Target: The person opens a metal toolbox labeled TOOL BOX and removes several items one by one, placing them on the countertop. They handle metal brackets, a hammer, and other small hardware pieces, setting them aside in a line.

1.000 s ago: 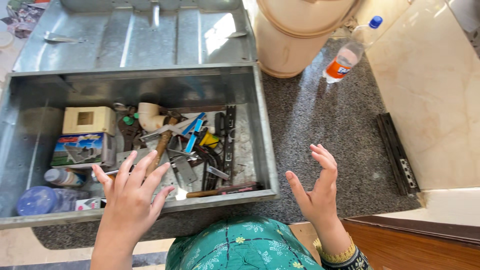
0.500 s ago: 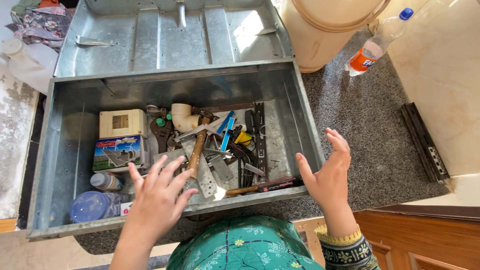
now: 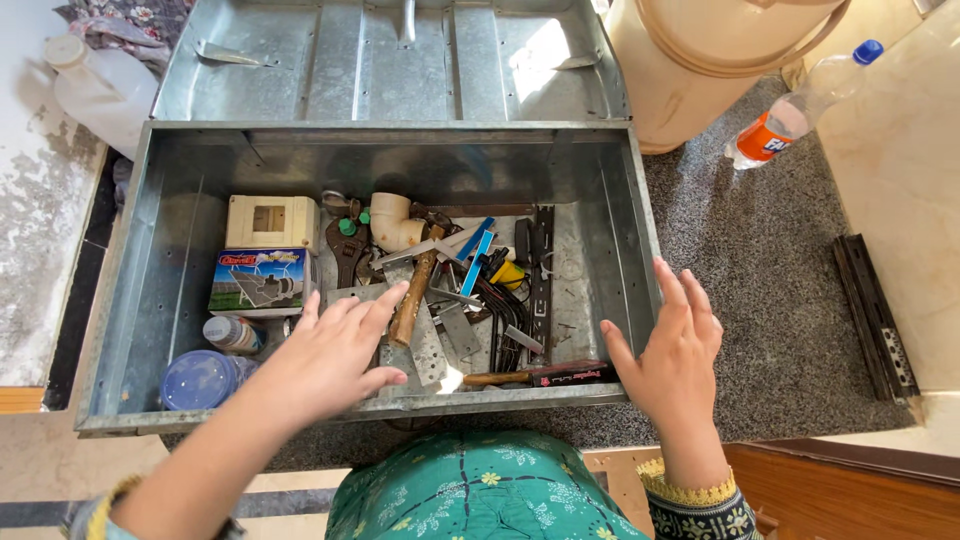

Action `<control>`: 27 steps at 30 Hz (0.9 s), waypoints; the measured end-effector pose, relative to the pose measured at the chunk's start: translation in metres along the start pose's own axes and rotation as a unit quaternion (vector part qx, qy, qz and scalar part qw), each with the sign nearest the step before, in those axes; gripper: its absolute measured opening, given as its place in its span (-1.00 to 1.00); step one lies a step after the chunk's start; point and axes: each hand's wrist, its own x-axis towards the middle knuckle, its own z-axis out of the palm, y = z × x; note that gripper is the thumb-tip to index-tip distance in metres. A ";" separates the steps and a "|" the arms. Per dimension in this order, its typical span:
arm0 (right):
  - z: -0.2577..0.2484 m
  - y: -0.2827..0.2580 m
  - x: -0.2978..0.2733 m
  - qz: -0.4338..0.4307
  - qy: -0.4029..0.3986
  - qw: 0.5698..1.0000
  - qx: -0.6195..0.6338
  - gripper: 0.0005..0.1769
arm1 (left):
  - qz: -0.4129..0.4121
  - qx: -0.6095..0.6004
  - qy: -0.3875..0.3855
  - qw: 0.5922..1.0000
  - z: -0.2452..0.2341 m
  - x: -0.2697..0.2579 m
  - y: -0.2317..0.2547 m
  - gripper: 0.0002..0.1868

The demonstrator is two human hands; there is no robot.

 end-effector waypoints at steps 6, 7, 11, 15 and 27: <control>-0.001 0.005 0.004 -0.007 -0.004 0.999 0.039 -0.02 | -0.038 -0.055 -0.147 0.987 -0.008 0.064 -0.005 0.18; -0.001 0.006 0.005 -0.009 -0.001 0.999 0.046 -0.03 | -0.044 -0.065 -0.150 0.986 -0.001 0.076 -0.005 0.19; 0.000 0.011 0.006 -0.007 0.002 0.997 0.074 -0.04 | -0.059 -0.100 -0.167 0.979 0.043 0.123 -0.006 0.27; 0.000 0.014 0.008 -0.006 -0.009 0.996 0.086 -0.05 | -0.073 -0.130 -0.148 0.978 0.083 0.149 -0.016 0.36; -0.001 0.016 0.013 -0.024 -0.026 0.996 0.087 -0.06 | -0.193 -0.485 -0.033 0.852 0.052 0.158 -0.026 0.13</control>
